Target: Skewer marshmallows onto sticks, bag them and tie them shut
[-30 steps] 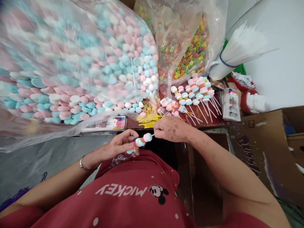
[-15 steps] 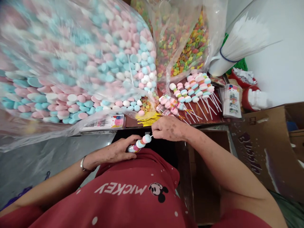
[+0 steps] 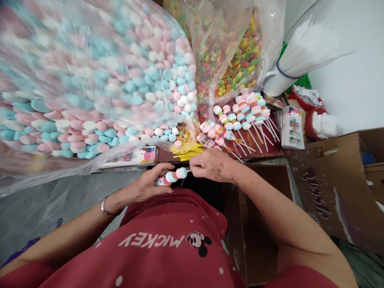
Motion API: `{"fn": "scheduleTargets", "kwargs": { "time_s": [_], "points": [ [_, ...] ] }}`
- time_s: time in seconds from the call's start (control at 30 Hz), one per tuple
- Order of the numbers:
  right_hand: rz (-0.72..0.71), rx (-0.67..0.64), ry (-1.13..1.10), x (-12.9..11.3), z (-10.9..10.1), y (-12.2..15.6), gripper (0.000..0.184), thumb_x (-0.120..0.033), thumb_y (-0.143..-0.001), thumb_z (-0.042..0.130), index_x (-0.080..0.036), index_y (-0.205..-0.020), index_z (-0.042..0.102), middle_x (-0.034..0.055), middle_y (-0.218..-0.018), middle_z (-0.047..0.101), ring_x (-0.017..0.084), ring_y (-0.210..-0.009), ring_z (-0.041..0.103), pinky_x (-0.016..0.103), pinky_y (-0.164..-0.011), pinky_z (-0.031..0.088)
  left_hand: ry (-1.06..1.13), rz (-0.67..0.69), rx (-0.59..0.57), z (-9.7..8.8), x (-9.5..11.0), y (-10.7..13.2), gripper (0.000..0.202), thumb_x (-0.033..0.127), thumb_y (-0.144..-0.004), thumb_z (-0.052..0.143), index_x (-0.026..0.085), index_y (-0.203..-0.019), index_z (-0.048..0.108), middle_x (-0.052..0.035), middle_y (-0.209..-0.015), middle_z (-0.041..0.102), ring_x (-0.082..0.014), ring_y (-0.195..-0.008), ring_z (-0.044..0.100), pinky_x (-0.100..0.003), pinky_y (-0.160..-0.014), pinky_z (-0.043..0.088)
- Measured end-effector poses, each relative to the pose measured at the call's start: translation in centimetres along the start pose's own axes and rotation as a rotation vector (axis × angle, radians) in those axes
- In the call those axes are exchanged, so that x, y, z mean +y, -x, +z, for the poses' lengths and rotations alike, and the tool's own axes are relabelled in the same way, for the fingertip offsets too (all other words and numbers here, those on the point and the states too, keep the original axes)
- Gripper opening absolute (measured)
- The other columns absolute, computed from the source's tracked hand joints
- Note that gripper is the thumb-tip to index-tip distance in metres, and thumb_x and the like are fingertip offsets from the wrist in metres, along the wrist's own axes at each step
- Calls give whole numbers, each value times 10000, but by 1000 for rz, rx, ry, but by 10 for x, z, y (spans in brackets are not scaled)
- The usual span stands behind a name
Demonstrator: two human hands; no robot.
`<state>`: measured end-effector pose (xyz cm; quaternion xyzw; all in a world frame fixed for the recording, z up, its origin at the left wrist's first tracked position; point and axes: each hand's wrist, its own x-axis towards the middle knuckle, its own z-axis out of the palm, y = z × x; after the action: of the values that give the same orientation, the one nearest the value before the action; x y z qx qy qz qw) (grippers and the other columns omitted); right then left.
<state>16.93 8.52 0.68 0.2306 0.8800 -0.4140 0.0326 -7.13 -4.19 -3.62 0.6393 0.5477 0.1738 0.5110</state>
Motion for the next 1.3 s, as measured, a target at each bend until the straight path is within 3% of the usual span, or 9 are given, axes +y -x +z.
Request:
{"fn": "scheduleTargets", "kwargs": {
  "time_s": [0.17, 0.3, 0.43, 0.53, 0.67, 0.8, 1.0, 1.17, 1.3],
  "points": [
    [-165, -89, 61, 6, 5, 12, 255, -254, -818, 463, -183, -626, 614, -22, -559, 525, 100, -561, 388, 253, -595, 248, 69, 39, 58, 11, -2, 1, 598, 388, -795, 727, 190, -1291, 458, -52, -1029, 670, -188, -893, 640, -307, -813, 515],
    [16, -81, 34, 4, -2, 15, 220, -238, -798, 462, -178, -644, 607, -39, -543, 493, 87, -524, 388, 241, -571, 238, -116, 161, 8, 18, 4, 0, 528, 310, -871, 651, 220, -1345, 436, -121, -1325, 591, -245, -1171, 609, -375, -990, 490],
    [170, -67, 70, -2, -5, 16, 208, -228, -793, 474, -169, -623, 577, -38, -545, 500, 86, -526, 396, 240, -575, 238, -195, 204, 85, 22, 1, -1, 601, 287, -878, 648, 215, -1401, 361, -137, -1337, 586, -252, -1195, 611, -384, -1007, 499],
    [162, -106, 111, -12, -5, 17, 200, -201, -794, 493, -169, -619, 584, -36, -541, 509, 86, -520, 397, 248, -566, 216, -234, 204, 119, 21, -1, -2, 553, 225, -894, 606, 200, -1388, 359, -141, -1290, 615, -244, -1171, 628, -378, -982, 514],
    [86, -141, 239, -26, -5, 17, 206, -198, -840, 505, -176, -679, 630, -7, -590, 601, 105, -549, 472, 262, -563, 200, -227, 204, 27, 20, 2, -2, 541, 199, -901, 567, 208, -1393, 344, -127, -1246, 641, -235, -1123, 649, -378, -943, 529],
    [162, -93, 523, -25, 6, 17, 217, -195, -902, 487, -165, -794, 673, 64, -717, 704, 156, -603, 567, 285, -564, 202, -126, 114, 11, 23, 3, -4, 582, 298, -881, 637, 235, -1389, 360, -125, -1280, 626, -252, -1155, 628, -393, -969, 506],
    [-71, -27, 558, -15, 26, 21, 191, -69, -866, 488, -160, -869, 656, 58, -738, 681, 171, -680, 597, 308, -648, 276, 29, -14, -52, 23, 10, -5, 600, 332, -821, 692, 226, -1342, 415, -107, -1229, 645, -256, -1112, 624, -404, -960, 480],
    [47, -5, 400, -13, 28, 22, 219, -176, -924, 442, -164, -788, 612, 37, -729, 652, 142, -631, 512, 286, -608, 237, 287, -133, -80, 10, 7, 3, 654, 358, -714, 780, 190, -1258, 459, -86, -1110, 646, -221, -979, 617, -345, -843, 499],
    [104, 27, 117, -4, 36, 25, 230, -223, -904, 418, -178, -736, 569, -16, -657, 560, 109, -588, 415, 254, -588, 234, 320, -201, -129, -3, 0, 18, 471, 397, -767, 729, 171, -1126, 523, -34, -949, 635, -161, -819, 583, -265, -702, 479]
  ]
}}
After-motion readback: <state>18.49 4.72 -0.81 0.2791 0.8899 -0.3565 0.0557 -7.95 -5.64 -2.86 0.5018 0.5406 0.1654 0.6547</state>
